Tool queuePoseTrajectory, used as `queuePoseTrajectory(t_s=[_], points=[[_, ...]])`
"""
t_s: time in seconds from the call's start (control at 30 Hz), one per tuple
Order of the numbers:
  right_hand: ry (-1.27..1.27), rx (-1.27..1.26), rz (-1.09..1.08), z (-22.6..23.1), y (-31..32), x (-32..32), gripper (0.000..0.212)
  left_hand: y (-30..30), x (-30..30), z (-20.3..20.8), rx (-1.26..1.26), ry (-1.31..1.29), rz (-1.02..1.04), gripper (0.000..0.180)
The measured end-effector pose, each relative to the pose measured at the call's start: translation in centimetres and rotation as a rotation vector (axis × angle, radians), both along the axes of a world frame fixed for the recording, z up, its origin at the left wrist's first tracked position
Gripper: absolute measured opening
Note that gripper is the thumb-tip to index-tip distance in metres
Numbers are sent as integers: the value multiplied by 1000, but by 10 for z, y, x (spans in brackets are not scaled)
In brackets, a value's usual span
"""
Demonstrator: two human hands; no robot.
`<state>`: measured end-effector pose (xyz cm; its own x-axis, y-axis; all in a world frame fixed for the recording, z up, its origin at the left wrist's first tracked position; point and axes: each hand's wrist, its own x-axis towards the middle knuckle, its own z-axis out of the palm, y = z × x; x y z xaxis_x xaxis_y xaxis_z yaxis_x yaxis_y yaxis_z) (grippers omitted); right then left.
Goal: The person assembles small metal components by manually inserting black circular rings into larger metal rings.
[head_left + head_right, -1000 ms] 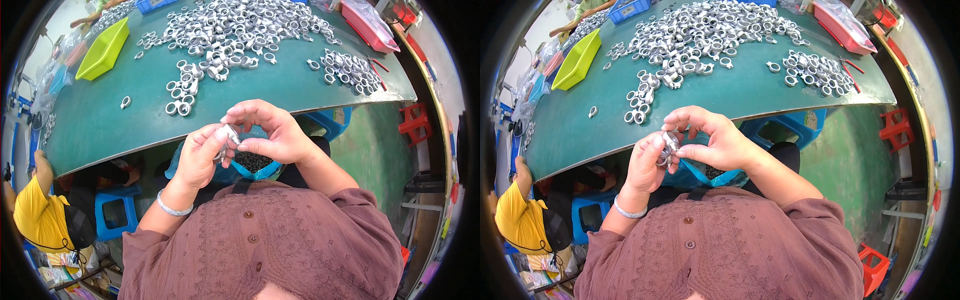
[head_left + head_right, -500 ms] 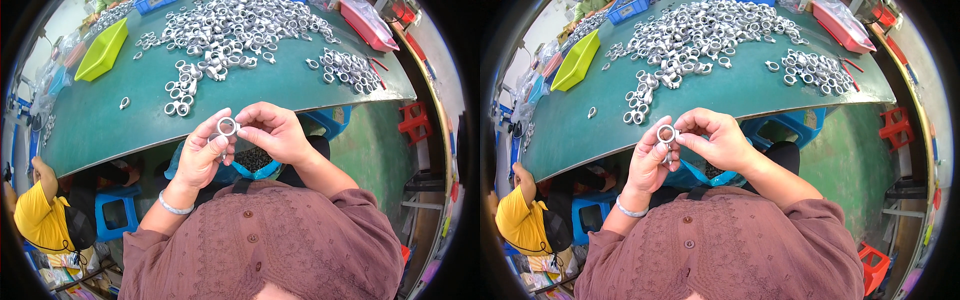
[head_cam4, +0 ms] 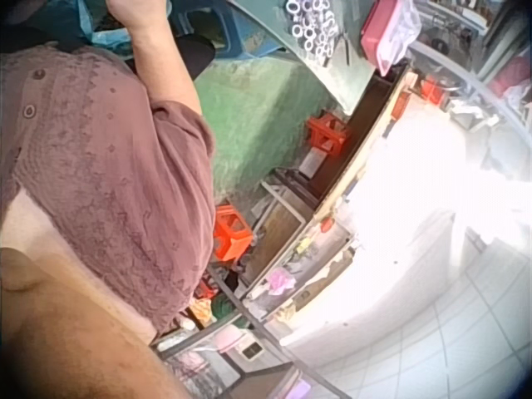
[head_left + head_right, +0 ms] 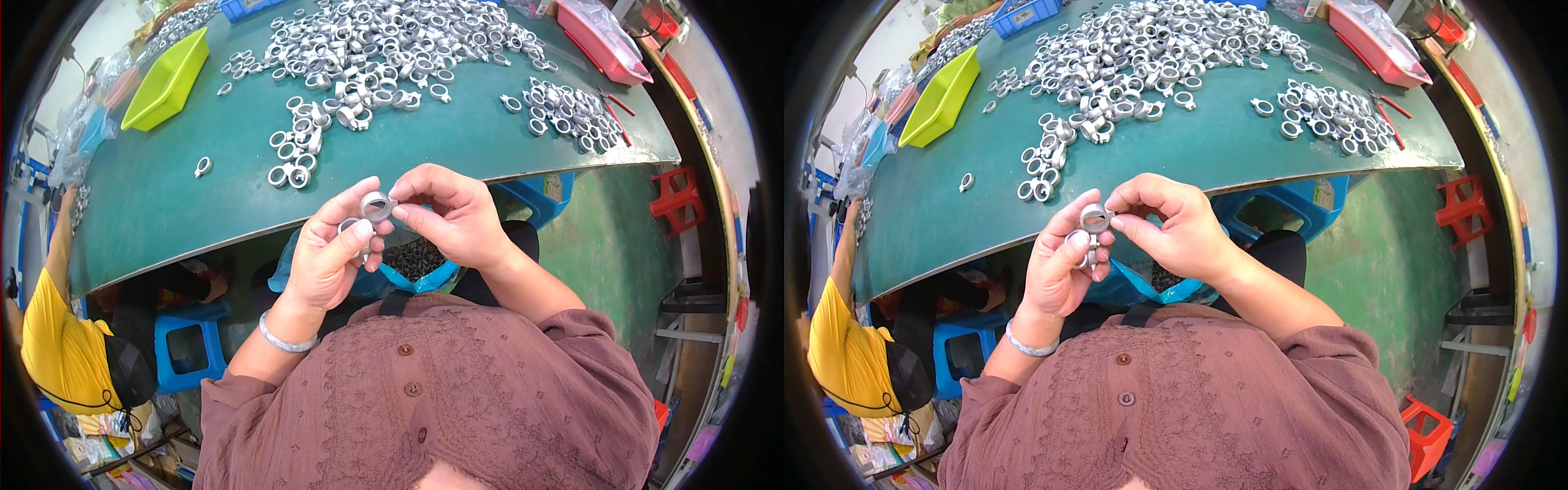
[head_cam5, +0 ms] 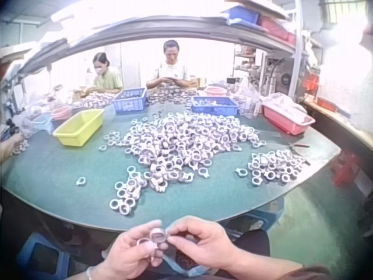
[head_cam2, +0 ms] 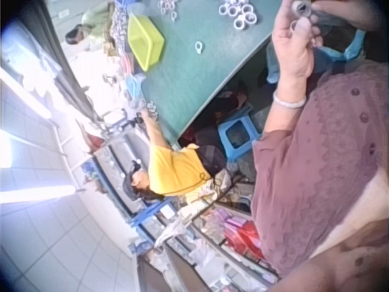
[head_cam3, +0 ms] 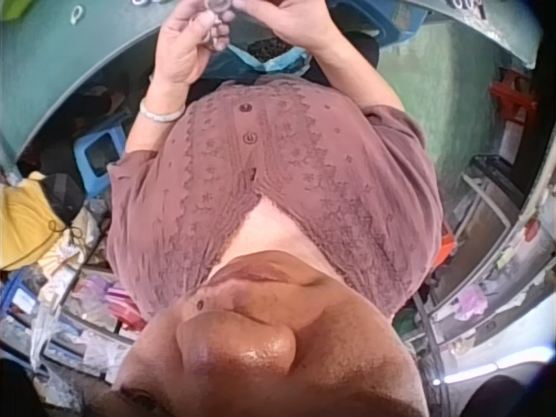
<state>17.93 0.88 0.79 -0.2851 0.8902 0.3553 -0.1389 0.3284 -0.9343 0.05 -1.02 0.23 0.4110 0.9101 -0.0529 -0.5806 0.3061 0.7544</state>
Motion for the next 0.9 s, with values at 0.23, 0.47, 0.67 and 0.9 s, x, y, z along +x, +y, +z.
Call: queuePoseTrajectory(t_s=[0.23, 0.47, 0.67, 0.9], points=[[-165, 414, -75, 5, 4, 0, 15, -1, 6, -2, 73, 95, 86, 40], [-180, 401, -75, 3, 3, 2, 17, -5, 5, -1, 302, 347, 191, 43], [-129, 326, -84, 3, 9, 10, 19, -1, 7, -7, 496, 489, 243, 36], [-322, 109, -46, 3, 45, -14, 17, 9, 19, -56, 688, 1053, 58, 32]])
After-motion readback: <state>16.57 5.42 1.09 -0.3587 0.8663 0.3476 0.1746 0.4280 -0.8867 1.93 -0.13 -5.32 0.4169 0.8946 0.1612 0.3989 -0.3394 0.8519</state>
